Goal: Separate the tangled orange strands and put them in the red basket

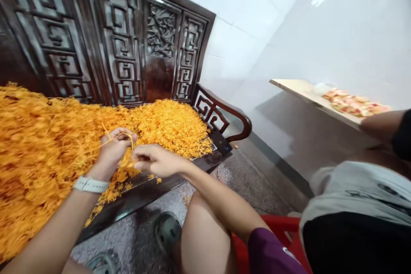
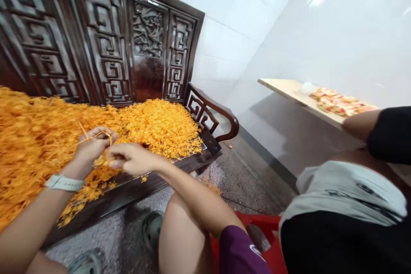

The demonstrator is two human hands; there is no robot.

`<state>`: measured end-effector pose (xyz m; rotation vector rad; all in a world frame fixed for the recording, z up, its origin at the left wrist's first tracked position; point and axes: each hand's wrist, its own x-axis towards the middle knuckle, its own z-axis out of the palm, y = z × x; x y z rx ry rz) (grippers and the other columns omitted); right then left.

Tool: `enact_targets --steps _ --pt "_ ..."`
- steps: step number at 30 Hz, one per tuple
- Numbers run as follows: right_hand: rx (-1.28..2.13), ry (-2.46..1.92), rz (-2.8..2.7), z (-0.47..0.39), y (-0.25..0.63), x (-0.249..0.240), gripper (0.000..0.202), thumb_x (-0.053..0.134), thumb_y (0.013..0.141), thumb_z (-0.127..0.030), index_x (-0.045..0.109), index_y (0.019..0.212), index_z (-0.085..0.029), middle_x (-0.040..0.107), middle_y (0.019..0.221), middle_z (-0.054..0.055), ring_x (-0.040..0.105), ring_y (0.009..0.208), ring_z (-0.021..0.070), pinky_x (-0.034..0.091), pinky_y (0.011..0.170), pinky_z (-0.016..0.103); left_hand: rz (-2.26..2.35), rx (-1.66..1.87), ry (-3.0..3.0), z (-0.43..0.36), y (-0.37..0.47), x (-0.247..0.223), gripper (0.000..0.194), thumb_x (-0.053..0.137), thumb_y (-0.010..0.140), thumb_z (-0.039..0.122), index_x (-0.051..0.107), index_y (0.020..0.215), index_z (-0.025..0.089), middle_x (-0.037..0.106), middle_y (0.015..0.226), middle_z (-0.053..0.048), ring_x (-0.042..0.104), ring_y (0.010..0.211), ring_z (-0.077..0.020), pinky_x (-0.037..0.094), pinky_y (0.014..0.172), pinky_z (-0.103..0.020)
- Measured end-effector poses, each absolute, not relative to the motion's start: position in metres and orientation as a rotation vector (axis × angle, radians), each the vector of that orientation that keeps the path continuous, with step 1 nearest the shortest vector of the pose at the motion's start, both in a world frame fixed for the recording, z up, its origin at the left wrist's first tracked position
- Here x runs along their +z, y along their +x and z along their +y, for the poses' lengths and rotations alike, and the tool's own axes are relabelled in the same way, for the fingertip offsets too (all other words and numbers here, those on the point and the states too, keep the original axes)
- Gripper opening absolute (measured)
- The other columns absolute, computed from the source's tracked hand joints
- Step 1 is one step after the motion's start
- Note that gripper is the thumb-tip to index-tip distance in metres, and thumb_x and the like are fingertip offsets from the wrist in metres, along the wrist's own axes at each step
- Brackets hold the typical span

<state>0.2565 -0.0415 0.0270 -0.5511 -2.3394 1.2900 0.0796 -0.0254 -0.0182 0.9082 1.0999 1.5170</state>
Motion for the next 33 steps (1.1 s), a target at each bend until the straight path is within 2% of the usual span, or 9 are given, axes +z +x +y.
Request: enact_targets --steps 5,8,11,13,19,23,25,29,33 --pt "1.486 -0.425 -2.313 -0.05 0.262 0.039 0.023 0.063 0.099 -0.028 0.048 0.083 -0.02 0.046 0.081 -0.003 0.043 0.076 0.0124 0.039 0.073 0.03 1.02 1.547 0.768 -0.03 0.083 -0.015 0.037 0.091 0.053 0.011 0.065 0.079 0.019 0.071 0.076 0.003 0.066 0.068 -0.0131 0.052 0.06 -0.019" --pt "1.722 -0.39 -2.043 -0.048 0.265 0.036 0.025 0.07 0.097 -0.038 0.054 0.092 -0.019 0.059 0.089 0.0 0.057 0.081 0.0138 0.047 0.075 0.031 0.928 1.495 0.664 -0.035 0.08 -0.004 0.04 0.088 0.073 0.022 0.064 0.105 0.021 0.072 0.079 0.001 0.069 0.063 -0.0145 0.057 0.058 -0.022" --pt "1.655 -0.605 -1.66 -0.042 0.267 0.029 0.036 0.08 0.088 -0.044 0.053 0.095 -0.021 0.064 0.089 0.0 0.063 0.076 0.0137 0.05 0.069 0.029 0.878 1.325 0.703 -0.039 0.076 0.008 0.033 0.052 0.107 0.046 0.057 0.128 0.021 0.076 0.084 -0.006 0.073 0.064 -0.0176 0.061 0.059 -0.027" --pt "1.533 -0.78 -1.474 -0.037 0.27 0.026 0.041 0.086 0.08 -0.045 0.055 0.091 -0.021 0.062 0.082 -0.003 0.06 0.069 0.0118 0.048 0.064 0.027 0.843 1.208 0.714 -0.043 0.076 0.014 0.047 0.03 0.111 0.054 0.056 0.13 0.019 0.077 0.089 -0.01 0.073 0.064 -0.0181 0.064 0.062 -0.031" --pt "1.494 -0.911 -1.283 -0.029 0.268 0.021 0.034 0.089 0.073 -0.039 0.064 0.084 -0.018 0.062 0.083 -0.001 0.056 0.072 0.0105 0.044 0.065 0.026 0.66 1.209 0.698 -0.045 0.083 0.019 0.036 0.051 0.107 0.048 0.066 0.113 0.016 0.075 0.093 -0.008 0.075 0.077 -0.0176 0.066 0.078 -0.033" --pt "1.624 -0.864 -1.19 -0.027 0.263 0.018 0.029 0.086 0.076 -0.033 0.062 0.082 -0.018 0.061 0.074 -0.002 0.052 0.064 0.0098 0.042 0.064 0.026 0.55 1.225 0.683 -0.04 0.077 0.015 0.012 0.06 0.091 0.017 0.068 0.099 0.014 0.074 0.091 -0.008 0.074 0.085 -0.0187 0.065 0.083 -0.034" --pt "1.71 -0.849 -1.11 -0.026 0.261 0.018 0.026 0.083 0.079 -0.03 0.06 0.084 -0.019 0.065 0.076 0.0 0.057 0.067 0.0113 0.044 0.066 0.027 0.535 1.225 0.709 -0.039 0.072 0.014 0.02 0.06 0.083 0.007 0.07 0.1 0.014 0.076 0.1 -0.01 0.074 0.089 -0.0185 0.064 0.088 -0.035" --pt "1.79 -0.804 -1.014 -0.026 0.258 0.022 0.02 0.078 0.083 -0.022 0.059 0.086 -0.019 0.069 0.082 0.002 0.061 0.072 0.0118 0.047 0.071 0.027 0.56 1.236 0.911 -0.039 0.068 0.011 0.03 0.066 0.089 0.009 0.074 0.117 0.016 0.075 0.121 -0.011 0.073 0.095 -0.0144 0.059 0.09 -0.027" --pt "1.759 -0.794 -1.031 -0.028 0.253 0.026 0.017 0.077 0.085 -0.022 0.061 0.087 -0.019 0.063 0.078 -0.001 0.054 0.068 0.0097 0.046 0.069 0.026 0.611 1.235 1.299 -0.037 0.072 0.004 0.057 0.085 0.081 0.016 0.07 0.135 0.024 0.075 0.114 -0.006 0.071 0.095 -0.0151 0.058 0.086 -0.026"
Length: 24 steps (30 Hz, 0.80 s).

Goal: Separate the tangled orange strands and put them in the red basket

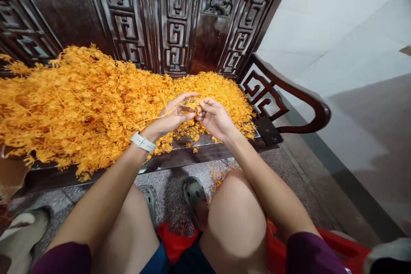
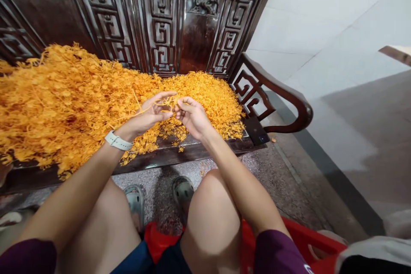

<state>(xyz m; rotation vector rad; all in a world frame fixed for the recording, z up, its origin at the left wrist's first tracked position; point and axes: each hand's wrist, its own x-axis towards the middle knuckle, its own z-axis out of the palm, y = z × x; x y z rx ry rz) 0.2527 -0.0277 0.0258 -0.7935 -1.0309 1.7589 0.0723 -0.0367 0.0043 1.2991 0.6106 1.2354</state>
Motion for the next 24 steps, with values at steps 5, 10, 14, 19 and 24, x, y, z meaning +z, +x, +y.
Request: enact_targets --steps 5,10,14,19,24 --pt "1.636 -0.823 -1.214 -0.031 0.245 0.026 0.019 0.081 0.082 -0.025 0.064 0.09 -0.02 0.061 0.077 -0.001 0.051 0.068 0.0098 0.041 0.066 0.027 0.811 1.49 1.464 -0.033 0.077 0.001 0.03 0.089 0.082 0.042 0.08 0.1 0.02 0.078 0.104 -0.008 0.071 0.096 -0.0184 0.056 0.088 -0.033" --pt "1.455 -0.854 -1.477 -0.03 0.241 0.026 0.019 0.079 0.084 -0.031 0.063 0.087 -0.021 0.062 0.073 -0.001 0.05 0.067 0.0117 0.041 0.065 0.03 0.814 1.559 1.156 -0.035 0.081 0.003 0.037 0.087 0.081 0.053 0.075 0.08 0.018 0.074 0.086 -0.005 0.067 0.082 -0.0153 0.056 0.078 -0.031" --pt "1.376 -0.777 -1.68 -0.04 0.236 0.034 0.021 0.078 0.09 -0.035 0.062 0.084 -0.022 0.061 0.072 -0.001 0.053 0.067 0.0126 0.044 0.067 0.031 0.838 1.491 0.88 -0.03 0.073 0.005 0.028 0.081 0.09 0.042 0.07 0.078 0.019 0.072 0.087 -0.005 0.068 0.084 -0.0165 0.055 0.075 -0.03" --pt "1.782 -0.307 -2.346 -0.074 0.233 0.056 0.016 0.066 0.1 -0.029 0.075 0.091 -0.019 0.075 0.089 0.005 0.069 0.083 0.0178 0.052 0.078 0.034 0.918 1.603 0.703 -0.001 0.023 0.0 0.031 0.076 0.092 0.052 0.071 0.092 0.021 0.074 0.097 -0.007 0.069 0.09 -0.0182 0.054 0.078 -0.029" --pt "1.839 -0.522 -2.061 -0.061 0.246 0.06 0.025 0.074 0.093 -0.046 0.076 0.092 -0.021 0.076 0.085 0.005 0.068 0.077 0.0177 0.054 0.073 0.033 0.919 1.615 0.7 0.007 -0.002 -0.004 0.034 0.08 0.088 0.053 0.075 0.099 0.022 0.072 0.091 -0.007 0.067 0.082 -0.0168 0.05 0.072 -0.026"
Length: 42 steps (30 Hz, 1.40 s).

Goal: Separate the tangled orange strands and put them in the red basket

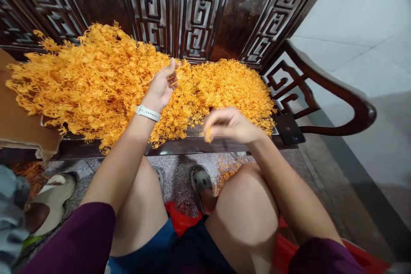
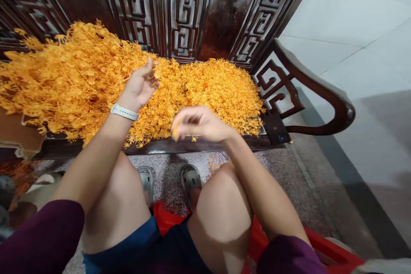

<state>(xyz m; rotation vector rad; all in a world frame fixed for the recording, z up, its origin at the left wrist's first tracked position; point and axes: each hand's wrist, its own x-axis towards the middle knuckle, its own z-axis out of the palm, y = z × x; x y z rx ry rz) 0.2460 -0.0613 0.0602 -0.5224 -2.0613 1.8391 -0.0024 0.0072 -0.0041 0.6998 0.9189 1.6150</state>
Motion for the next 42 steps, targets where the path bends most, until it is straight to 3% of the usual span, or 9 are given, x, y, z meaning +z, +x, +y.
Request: enact_targets --steps 3,7,11,20,23,27,35,39,42 --pt "1.604 -0.819 -1.466 -0.033 0.258 0.052 0.039 0.069 0.091 -0.062 0.072 0.095 -0.023 0.072 0.085 0.004 0.06 0.073 0.0151 0.051 0.068 0.03 0.903 1.58 0.703 0.001 0.01 -0.003 0.03 0.082 0.088 0.049 0.074 0.098 0.022 0.069 0.081 -0.003 0.063 0.073 -0.0133 0.047 0.066 -0.024" --pt "1.625 -1.018 -1.178 -0.02 0.261 0.037 0.038 0.069 0.092 -0.059 0.068 0.101 -0.021 0.067 0.083 0.003 0.053 0.066 0.0122 0.047 0.063 0.028 0.87 1.515 0.725 -0.008 0.036 0.0 0.02 0.084 0.089 0.034 0.071 0.087 0.019 0.07 0.081 -0.002 0.058 0.067 -0.009 0.046 0.064 -0.022" --pt "1.541 -1.048 -1.375 -0.032 0.248 0.024 0.034 0.079 0.088 -0.05 0.065 0.103 -0.023 0.068 0.088 0.002 0.055 0.067 0.0115 0.045 0.063 0.029 0.809 1.427 0.768 -0.019 0.057 0.0 0.021 0.085 0.087 0.029 0.069 0.079 0.017 0.07 0.081 -0.002 0.06 0.069 -0.0093 0.048 0.069 -0.023" --pt "1.423 -0.861 -1.886 -0.038 0.238 0.029 0.042 0.071 0.097 -0.051 0.064 0.072 -0.019 0.061 0.064 -0.001 0.052 0.06 0.0097 0.043 0.062 0.027 0.92 1.454 0.866 -0.03 0.074 0.002 0.023 0.083 0.082 0.015 0.066 0.066 0.015 0.063 0.07 0.0 0.058 0.064 -0.0089 0.048 0.063 -0.023" --pt "1.781 -0.579 -2.237 -0.056 0.237 0.037 0.037 0.068 0.099 -0.049 0.072 0.079 -0.018 0.065 0.063 -0.001 0.057 0.059 0.01 0.045 0.061 0.025 1.01 1.525 0.753 -0.018 0.062 -0.001 0.021 0.078 0.088 0.019 0.063 0.072 0.017 0.063 0.068 0.001 0.055 0.057 -0.0078 0.045 0.058 -0.022" --pt "2.398 -0.004 -2.646 -0.083 0.233 0.047 0.028 0.064 0.101 -0.038 0.08 0.099 -0.015 0.078 0.089 0.007 0.071 0.073 0.0157 0.054 0.068 0.029 1.108 1.578 0.725 0.003 0.031 -0.004 0.021 0.072 0.094 0.02 0.061 0.076 0.018 0.062 0.066 0.001 0.053 0.054 -0.0073 0.042 0.056 -0.022" --pt "1.589 -0.866 -1.247 -0.026 0.261 0.042 0.044 0.065 0.092 -0.066 0.072 0.103 -0.024 0.063 0.072 0.001 0.058 0.066 0.0151 0.05 0.065 0.03 0.957 1.419 0.923 -0.018 -0.005 0.027 0.05 0.068 0.099 0.046 0.05 0.06 0.02 0.039 0.054 0.003 0.056 0.054 -0.0134 0.047 0.059 -0.028" --pt "1.768 -1.039 -1.201 -0.015 0.256 0.016 0.04 0.063 0.094 -0.061 0.069 0.098 -0.021 0.062 0.07 0.003 0.055 0.062 0.0156 0.049 0.064 0.032 0.953 1.217 1.132 -0.042 0.014 0.034 0.057 0.068 0.099 0.04 0.049 0.049 0.02 0.036 0.049 0.003 0.052 0.048 -0.0114 0.043 0.056 -0.029" --pt "1.996 -1.047 -1.312 -0.026 0.243 0.006 0.05 0.064 0.091 -0.069 0.071 0.095 -0.019 0.067 0.074 0.006 0.061 0.066 0.019 0.051 0.065 0.034 0.808 0.875 1.414 -0.059 0.05 0.032 0.05 0.086 0.08 0.033 0.054 0.044 0.021 0.042 0.043 0.002 0.048 0.042 -0.012 0.041 0.051 -0.032"
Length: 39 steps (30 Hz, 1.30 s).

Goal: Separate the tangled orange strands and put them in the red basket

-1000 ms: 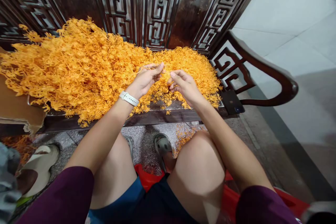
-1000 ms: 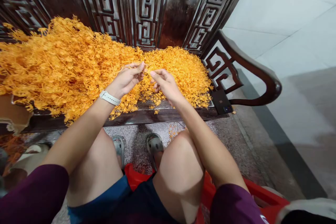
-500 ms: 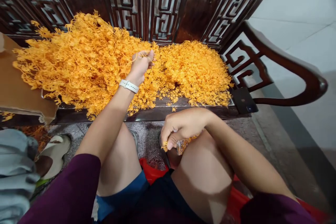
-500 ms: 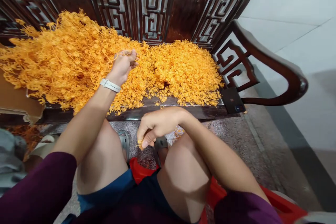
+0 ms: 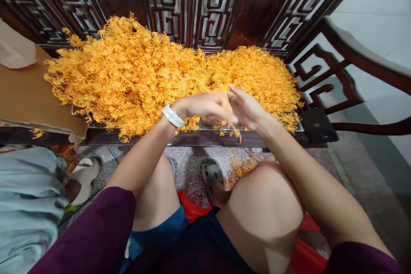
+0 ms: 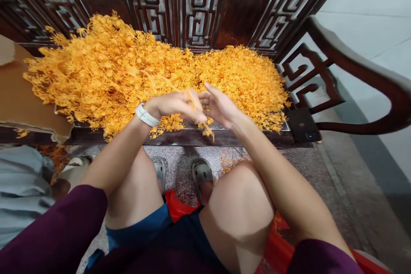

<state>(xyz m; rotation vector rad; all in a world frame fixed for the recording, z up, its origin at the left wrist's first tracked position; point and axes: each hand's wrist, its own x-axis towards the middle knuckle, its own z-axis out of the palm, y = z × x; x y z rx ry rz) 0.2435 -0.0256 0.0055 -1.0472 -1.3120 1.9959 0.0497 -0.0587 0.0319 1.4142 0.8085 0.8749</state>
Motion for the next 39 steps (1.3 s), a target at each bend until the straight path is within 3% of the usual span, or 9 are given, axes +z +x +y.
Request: enact_targets --steps 3,6,12,16,20,23,28,34,39 --pt "2.172 -1.02 -1.455 -0.037 0.237 0.006 0.061 0.068 0.084 -0.078 0.073 0.093 -0.018 0.07 0.074 0.007 0.067 0.074 0.0244 0.055 0.067 0.036 0.426 0.382 1.602 -0.07 0.083 0.027 0.052 0.093 0.067 0.038 0.054 0.037 0.022 0.044 0.039 0.0 0.04 0.036 -0.0117 0.033 0.043 -0.033" --pt "2.252 -0.909 -1.537 -0.043 0.238 0.009 0.064 0.07 0.079 -0.082 0.074 0.09 -0.019 0.072 0.079 0.008 0.071 0.087 0.0263 0.057 0.074 0.036 0.114 0.005 1.471 -0.074 0.097 0.02 0.065 0.077 0.08 0.064 0.051 0.036 0.024 0.042 0.037 -0.004 0.034 0.035 -0.0136 0.026 0.04 -0.035" --pt "2.141 -0.741 -1.491 -0.044 0.236 0.017 0.044 0.085 0.08 -0.057 0.076 0.102 -0.02 0.076 0.1 0.007 0.071 0.099 0.0224 0.057 0.094 0.037 0.006 -0.102 1.277 -0.073 0.1 0.018 0.07 0.067 0.077 0.081 0.059 0.035 0.025 0.048 0.037 -0.011 0.047 0.035 -0.0215 0.045 0.04 -0.043" --pt "2.133 -0.742 -1.338 -0.049 0.237 0.031 0.046 0.082 0.084 -0.055 0.073 0.114 -0.022 0.075 0.1 0.008 0.07 0.091 0.0213 0.059 0.09 0.037 -0.12 -0.139 1.303 -0.074 0.111 0.012 0.073 0.056 0.086 0.08 0.065 0.042 0.024 0.057 0.045 -0.014 0.057 0.044 -0.024 0.058 0.052 -0.044" --pt "2.005 -0.726 -1.224 -0.049 0.246 0.041 0.045 0.08 0.084 -0.058 0.071 0.114 -0.025 0.073 0.096 0.005 0.066 0.083 0.0168 0.059 0.084 0.033 -0.22 -0.156 1.262 -0.068 0.116 -0.001 0.082 0.037 0.093 0.082 0.069 0.05 0.02 0.061 0.052 -0.015 0.062 0.055 -0.0241 0.059 0.059 -0.04" --pt "1.871 -0.719 -1.129 -0.047 0.254 0.049 0.031 0.079 0.087 -0.048 0.069 0.107 -0.026 0.069 0.093 0.002 0.061 0.077 0.0128 0.056 0.077 0.028 -0.124 -0.054 1.277 -0.065 0.106 -0.001 0.085 0.035 0.092 0.087 0.077 0.071 0.017 0.071 0.069 -0.015 0.067 0.065 -0.0234 0.057 0.06 -0.035" --pt "1.683 -0.696 -0.988 -0.043 0.267 0.059 0.029 0.083 0.083 -0.033 0.065 0.106 -0.028 0.063 0.092 -0.003 0.053 0.07 0.0078 0.051 0.068 0.022 0.327 0.343 1.343 -0.059 0.072 0.014 0.057 0.062 0.094 0.071 0.075 0.12 0.023 0.075 0.115 -0.011 0.07 0.09 -0.0187 0.058 0.078 -0.029" --pt "1.463 -0.85 -1.032 -0.039 0.274 0.055 0.029 0.081 0.083 -0.033 0.061 0.102 -0.025 0.058 0.089 -0.001 0.048 0.066 0.0081 0.05 0.067 0.025 0.952 1.184 1.19 -0.037 0.057 0.009 0.054 0.058 0.096 0.07 0.071 0.132 0.031 0.061 0.14 -0.013 0.068 0.098 -0.0218 0.06 0.075 -0.034" --pt "1.303 -0.92 -1.108 -0.036 0.272 0.046 0.033 0.081 0.082 -0.037 0.059 0.103 -0.025 0.058 0.089 0.001 0.051 0.07 0.011 0.052 0.069 0.029 1.314 1.722 1.64 -0.046 0.074 0.009 0.045 0.068 0.095 0.06 0.075 0.126 0.028 0.063 0.127 -0.011 0.06 0.121 -0.0272 0.054 0.103 -0.045"
